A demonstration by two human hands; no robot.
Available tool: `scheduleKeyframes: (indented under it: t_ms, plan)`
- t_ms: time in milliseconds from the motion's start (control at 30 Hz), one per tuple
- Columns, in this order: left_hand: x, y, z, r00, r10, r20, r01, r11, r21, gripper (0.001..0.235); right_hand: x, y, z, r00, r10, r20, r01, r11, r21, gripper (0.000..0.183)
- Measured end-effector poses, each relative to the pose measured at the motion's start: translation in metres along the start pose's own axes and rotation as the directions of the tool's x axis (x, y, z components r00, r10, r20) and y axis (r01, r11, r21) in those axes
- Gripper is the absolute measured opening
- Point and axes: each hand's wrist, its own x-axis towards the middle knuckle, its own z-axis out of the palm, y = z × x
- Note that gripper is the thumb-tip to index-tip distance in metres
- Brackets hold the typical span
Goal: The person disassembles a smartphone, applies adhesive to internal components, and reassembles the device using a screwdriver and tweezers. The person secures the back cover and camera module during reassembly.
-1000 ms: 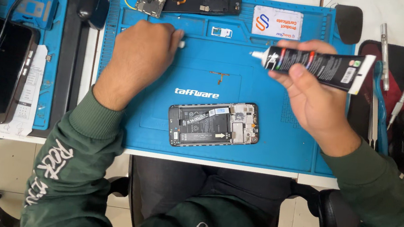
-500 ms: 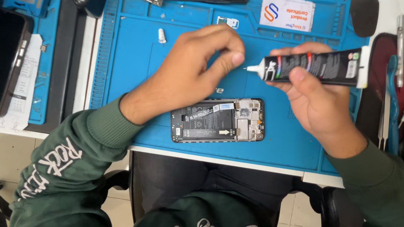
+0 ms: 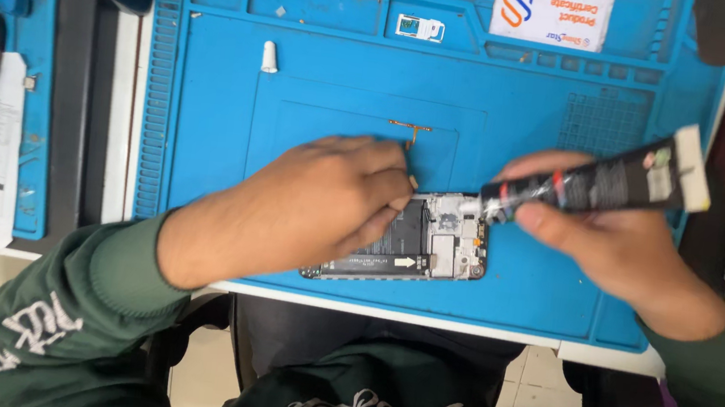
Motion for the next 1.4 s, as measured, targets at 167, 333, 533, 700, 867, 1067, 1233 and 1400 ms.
scheduleKeyframes:
  t_ms: [167, 333, 533, 700, 867, 1067, 1233, 1400]
  plan:
    - [-0.005, 0.011, -0.008, 0.998, 0.04, 0.038, -0.043, 0.995, 0.088, 0.054, 0.002, -0.003, 0.007, 0.918, -0.377, 0.125, 0.391, 0.912, -0.126, 0.028]
    - [-0.009, 0.015, -0.009, 0.998, 0.047, 0.046, -0.056, 0.977, 0.206, 0.06, 0.005, -0.014, 0.01, 0.909, -0.382, 0.167, 0.415, 0.869, -0.268, 0.036]
    - [-0.012, 0.014, -0.006, 0.996, 0.018, 0.091, -0.038, 0.973, 0.226, 0.055, 0.005, -0.014, 0.012, 0.929, -0.328, 0.171, 0.37, 0.847, -0.383, 0.037]
    - [-0.014, 0.015, -0.004, 0.998, 0.018, 0.066, -0.034, 0.971, 0.236, 0.051, 0.004, -0.015, 0.012, 0.936, -0.311, 0.168, 0.352, 0.855, -0.382, 0.036]
    - [-0.015, 0.014, -0.004, 0.998, 0.02, 0.056, -0.033, 0.97, 0.24, 0.051, 0.004, -0.016, 0.013, 0.925, -0.339, 0.173, 0.381, 0.813, -0.441, 0.038]
    - [-0.015, 0.015, -0.005, 0.998, 0.017, 0.053, -0.029, 0.97, 0.242, 0.052, 0.001, -0.017, 0.013, 0.924, -0.343, 0.17, 0.382, 0.791, -0.478, 0.039]
    - [-0.015, 0.015, -0.004, 0.998, 0.012, 0.066, -0.027, 0.971, 0.239, 0.053, 0.002, -0.016, 0.013, 0.916, -0.364, 0.172, 0.402, 0.806, -0.435, 0.037]
    - [-0.014, 0.015, -0.004, 0.997, 0.007, 0.076, -0.024, 0.975, 0.22, 0.052, 0.003, -0.015, 0.011, 0.913, -0.356, 0.197, 0.407, 0.789, -0.46, 0.04]
